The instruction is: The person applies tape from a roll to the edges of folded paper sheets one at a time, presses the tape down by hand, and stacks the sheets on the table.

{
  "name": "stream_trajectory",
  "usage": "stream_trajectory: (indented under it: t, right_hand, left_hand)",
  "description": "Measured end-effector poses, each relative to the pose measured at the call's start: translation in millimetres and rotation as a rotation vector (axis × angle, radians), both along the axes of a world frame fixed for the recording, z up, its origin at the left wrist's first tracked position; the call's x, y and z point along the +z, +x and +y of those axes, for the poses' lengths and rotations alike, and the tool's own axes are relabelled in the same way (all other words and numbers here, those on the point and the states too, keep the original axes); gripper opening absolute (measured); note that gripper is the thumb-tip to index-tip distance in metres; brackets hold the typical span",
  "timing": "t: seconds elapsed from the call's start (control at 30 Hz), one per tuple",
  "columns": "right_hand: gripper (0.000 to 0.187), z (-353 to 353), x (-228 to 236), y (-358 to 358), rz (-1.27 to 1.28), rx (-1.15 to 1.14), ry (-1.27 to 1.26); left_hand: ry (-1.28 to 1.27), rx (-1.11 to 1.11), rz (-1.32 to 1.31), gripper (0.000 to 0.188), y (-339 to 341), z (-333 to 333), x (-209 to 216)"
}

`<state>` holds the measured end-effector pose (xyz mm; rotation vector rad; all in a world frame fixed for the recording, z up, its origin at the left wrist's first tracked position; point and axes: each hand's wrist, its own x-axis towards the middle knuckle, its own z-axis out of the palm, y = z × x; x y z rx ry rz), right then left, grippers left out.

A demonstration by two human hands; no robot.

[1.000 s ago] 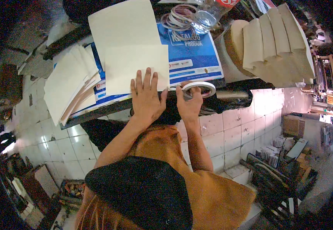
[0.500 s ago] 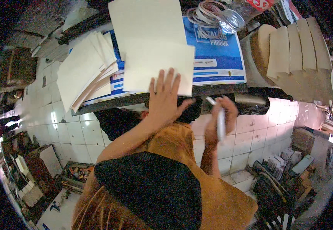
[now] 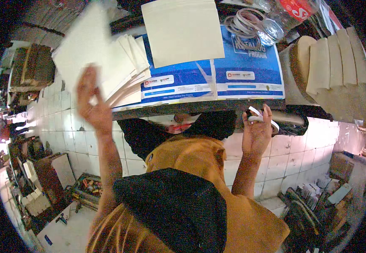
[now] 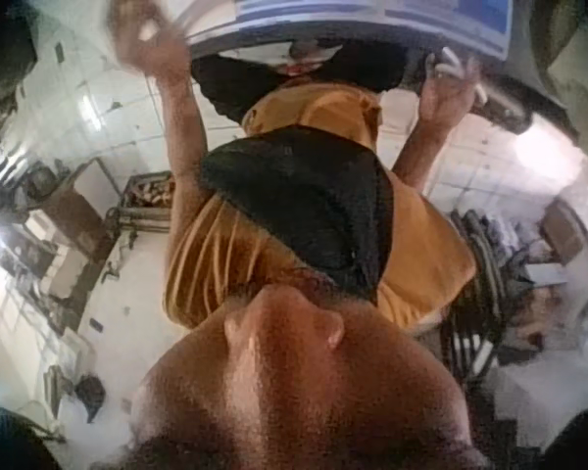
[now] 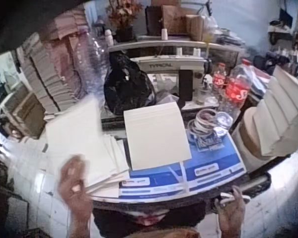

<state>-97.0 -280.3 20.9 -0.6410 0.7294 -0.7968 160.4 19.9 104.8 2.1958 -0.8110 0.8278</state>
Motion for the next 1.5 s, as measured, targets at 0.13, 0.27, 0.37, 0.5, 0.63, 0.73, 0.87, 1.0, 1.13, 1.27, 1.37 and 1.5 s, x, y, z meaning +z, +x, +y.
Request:
stream_trajectory:
  t: [0.13,0.27,0.37,0.5,0.63,0.73,0.87,1.0,1.13,1.27,1.37,1.5]
  right_hand:
    - [0.036,3,7,3,0.012,0.051,-0.046]
    - [0.036,3,6,0,0.035,0.067,-0.085]
    - [0.036,6,9,18,0.075,0.125,-0.091]
    - [0.030,23,27,23,0.111,0.065,-0.333]
    - [0.028,24,17,26,0.211,-0.016,-0.482]
    - [0.031,26,3,43,0.521,0.136,-0.814]
    - [0.026,52,-11,87,0.554,0.370,-1.099]
    - [0.025,88,-20,120,0.324,0.489,-1.164]
    - [0.025,102,-20,125,0.337,0.580,-1.284]
    - [0.020,110,-14,126,0.391,0.568,-1.440]
    - [0.016,110,-14,126,0.409,0.582,-1.458]
    - [0.013,110,-11,126,0.474,0.613,-1.414]
  left_hand:
    - [0.406,0.014,0.258,0.050,29,2,-72]
    - [0.009,-0.200,0.268,0.051,11,-56,-20]
    - [-0.005,-0.440,0.293,0.054,20,-116,-44]
    - [0.504,-0.306,0.236,0.080,11,-152,-130]
    - [0.415,-0.372,0.399,0.080,-66,-120,-109]
    - [0.322,-0.387,0.475,0.078,-81,-105,-105]
    - [0.022,-0.279,0.497,0.071,-83,-65,-96]
    - [-0.062,-0.182,0.508,0.064,-91,-23,-105]
    - [-0.085,-0.189,0.497,0.069,-106,-8,-114]
    - [-0.092,-0.186,0.506,0.070,-112,-9,-122]
    - [-0.115,-0.205,0.517,0.070,-116,-12,-126]
    - [-0.094,-0.237,0.447,0.072,-117,-13,-126]
